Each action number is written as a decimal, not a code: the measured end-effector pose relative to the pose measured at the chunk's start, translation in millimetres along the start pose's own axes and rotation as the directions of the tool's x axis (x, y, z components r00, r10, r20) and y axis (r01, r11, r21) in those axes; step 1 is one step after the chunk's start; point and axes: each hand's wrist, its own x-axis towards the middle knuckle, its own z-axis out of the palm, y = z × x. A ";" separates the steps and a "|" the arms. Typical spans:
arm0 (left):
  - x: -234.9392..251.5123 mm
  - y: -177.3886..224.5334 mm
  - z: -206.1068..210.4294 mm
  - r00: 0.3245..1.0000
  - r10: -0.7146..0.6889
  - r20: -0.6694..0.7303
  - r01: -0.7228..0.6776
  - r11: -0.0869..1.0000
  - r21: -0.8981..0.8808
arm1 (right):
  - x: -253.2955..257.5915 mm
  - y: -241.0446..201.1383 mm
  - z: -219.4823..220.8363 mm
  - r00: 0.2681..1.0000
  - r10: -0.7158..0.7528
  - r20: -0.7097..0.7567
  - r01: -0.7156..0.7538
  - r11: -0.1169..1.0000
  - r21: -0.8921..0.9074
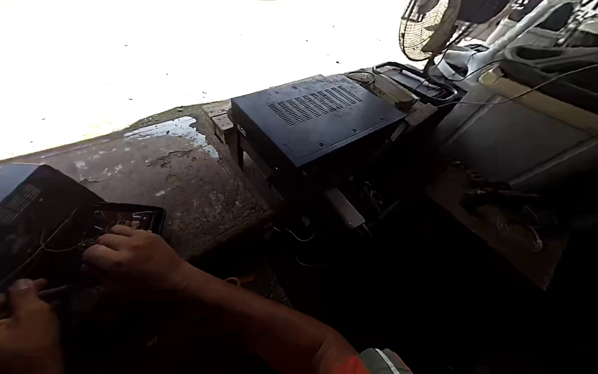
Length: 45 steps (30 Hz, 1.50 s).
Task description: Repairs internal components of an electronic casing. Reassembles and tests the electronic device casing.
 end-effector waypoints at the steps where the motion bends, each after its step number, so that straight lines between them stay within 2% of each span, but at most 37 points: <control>1: -2.7 3.2 -0.8 0.999 -0.030 -0.014 0.030 0.999 -0.020 | -1.3 1.8 -1.4 0.999 0.004 0.053 -0.004 1.000 -0.004; 4: -4.9 4.4 -0.9 0.997 -0.060 -0.053 0.060 0.998 0.003 | -4.2 0.9 0.0 0.989 0.021 0.146 -0.015 0.999 -0.041; 8: 2.8 -4.5 0.4 0.997 0.004 -0.082 -0.004 1.000 -0.004 | -3.1 -3.4 2.5 0.989 0.063 0.133 -0.058 0.997 -0.042; 11: -4.5 -3.7 -5.0 0.997 0.016 -0.073 -0.023 0.996 -0.092 | -1.9 -4.2 -8.5 0.985 0.160 0.063 -0.161 0.987 0.019; 14: -20.0 10.4 -22.3 1.000 0.001 -0.031 -0.004 0.994 -0.105 | 3.5 2.4 -21.9 0.945 0.319 -0.077 -0.311 0.945 0.099; 17: -28.7 20.6 -39.4 0.990 0.062 -0.128 -0.073 0.994 -0.083 | 9.9 12.5 -36.8 0.869 0.465 -0.170 -0.455 0.885 0.095; 20: -39.4 12.6 -55.9 0.940 0.145 -0.308 -0.164 0.986 -0.038 | 8.6 31.1 -47.9 0.809 0.580 -0.090 -0.582 0.813 0.012; 22: -39.4 -5.2 -61.8 0.912 0.127 -0.391 -0.142 0.990 -0.011 | 7.7 44.9 -49.5 0.781 0.624 -0.018 -0.622 0.775 -0.110; 24: -32.8 -25.8 -64.2 0.935 0.053 -0.350 -0.072 0.997 -0.042 | 6.7 54.4 -48.3 0.746 0.662 0.078 -0.633 0.740 -0.228; 25: -27.2 -35.6 -64.7 0.960 0.019 -0.279 -0.049 0.994 -0.102 | 6.5 57.0 -47.2 0.724 0.679 0.121 -0.636 0.726 -0.261; 27: -13.6 -53.5 -65.4 0.995 -0.012 -0.098 -0.011 0.971 -0.238 | 7.3 58.6 -44.3 0.706 0.689 0.162 -0.640 0.720 -0.271; 29: -2.5 -64.7 -64.2 0.998 0.002 0.058 0.016 0.951 -0.308 | 7.5 58.8 -41.9 0.715 0.679 0.170 -0.642 0.733 -0.226; 31: 3.0 -65.8 -63.7 0.991 0.014 0.130 0.033 0.935 -0.353 | 7.6 60.6 -39.0 0.719 0.674 0.170 -0.642 0.738 -0.210; 33: 3.9 -62.8 -62.9 0.989 0.004 0.146 0.052 0.925 -0.377 | 8.8 63.1 -41.7 0.705 0.687 0.178 -0.656 0.726 -0.206; 36: 2.9 -63.7 -63.3 0.991 0.027 0.134 0.024 0.932 -0.363 | 10.7 63.8 -52.0 0.639 0.732 0.235 -0.728 0.675 -0.120; 40: -4.4 -67.4 -72.2 0.991 0.037 0.128 0.015 0.921 -0.388 | 10.7 55.6 -61.8 0.501 0.806 0.316 -0.864 0.491 0.116; 42: -8.4 -67.4 -77.0 0.990 0.051 0.128 0.005 0.917 -0.398 | 11.2 54.4 -64.2 0.446 0.831 0.331 -0.895 0.419 0.153; 45: -13.8 -66.0 -76.7 0.992 0.089 0.090 -0.046 0.917 -0.397 | 13.4 53.4 -68.3 0.403 0.852 0.335 -0.915 0.364 0.173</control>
